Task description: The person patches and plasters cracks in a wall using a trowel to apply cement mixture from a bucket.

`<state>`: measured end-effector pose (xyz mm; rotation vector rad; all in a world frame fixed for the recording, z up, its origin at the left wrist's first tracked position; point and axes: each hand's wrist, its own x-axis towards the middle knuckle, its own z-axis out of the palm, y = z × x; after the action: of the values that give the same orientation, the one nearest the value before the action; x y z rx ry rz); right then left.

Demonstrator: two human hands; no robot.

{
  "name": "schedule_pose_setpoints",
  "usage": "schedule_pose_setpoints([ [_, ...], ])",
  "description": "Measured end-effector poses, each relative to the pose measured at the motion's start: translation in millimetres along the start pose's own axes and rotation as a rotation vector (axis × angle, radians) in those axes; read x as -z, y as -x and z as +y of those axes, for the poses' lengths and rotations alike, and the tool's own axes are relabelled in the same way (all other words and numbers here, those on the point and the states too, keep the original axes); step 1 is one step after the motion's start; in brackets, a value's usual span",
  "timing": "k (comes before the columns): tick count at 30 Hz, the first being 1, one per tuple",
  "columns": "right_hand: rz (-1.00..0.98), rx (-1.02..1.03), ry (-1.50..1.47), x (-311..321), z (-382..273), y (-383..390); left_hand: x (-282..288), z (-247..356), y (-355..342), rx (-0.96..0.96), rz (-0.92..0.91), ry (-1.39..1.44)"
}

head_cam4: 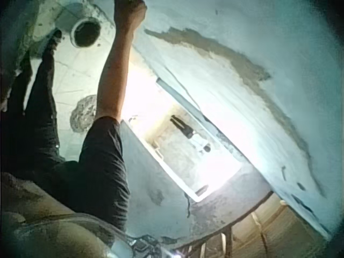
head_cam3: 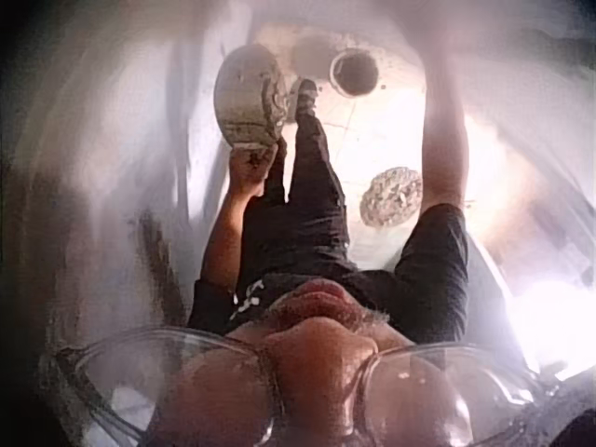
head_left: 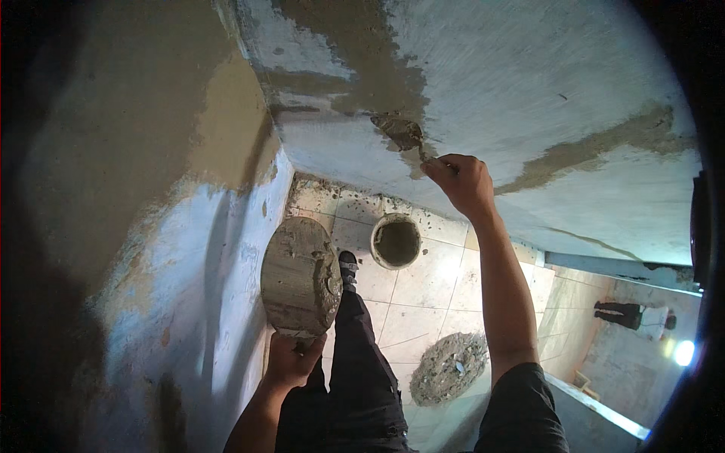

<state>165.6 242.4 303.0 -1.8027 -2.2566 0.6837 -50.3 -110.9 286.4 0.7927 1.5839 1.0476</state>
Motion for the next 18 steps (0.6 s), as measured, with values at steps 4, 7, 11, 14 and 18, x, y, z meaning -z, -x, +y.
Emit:
schedule_pose_setpoints([
  [4,-0.025,0.014,0.061,7,-4,-5,3,5,1,0.077,-0.068,-0.027],
  [7,-0.051,0.001,0.085,15,-10,-9,7,-3,2,0.086,-0.075,-0.020],
  [11,-0.084,0.023,0.113,20,-6,-17,8,-6,2,0.041,-0.067,-0.010],
  [14,-0.093,0.019,0.124,23,-10,-16,10,-8,3,0.027,-0.077,-0.021],
  [18,-0.078,-0.020,0.140,29,-21,-11,6,-3,1,0.007,-0.058,-0.015],
])
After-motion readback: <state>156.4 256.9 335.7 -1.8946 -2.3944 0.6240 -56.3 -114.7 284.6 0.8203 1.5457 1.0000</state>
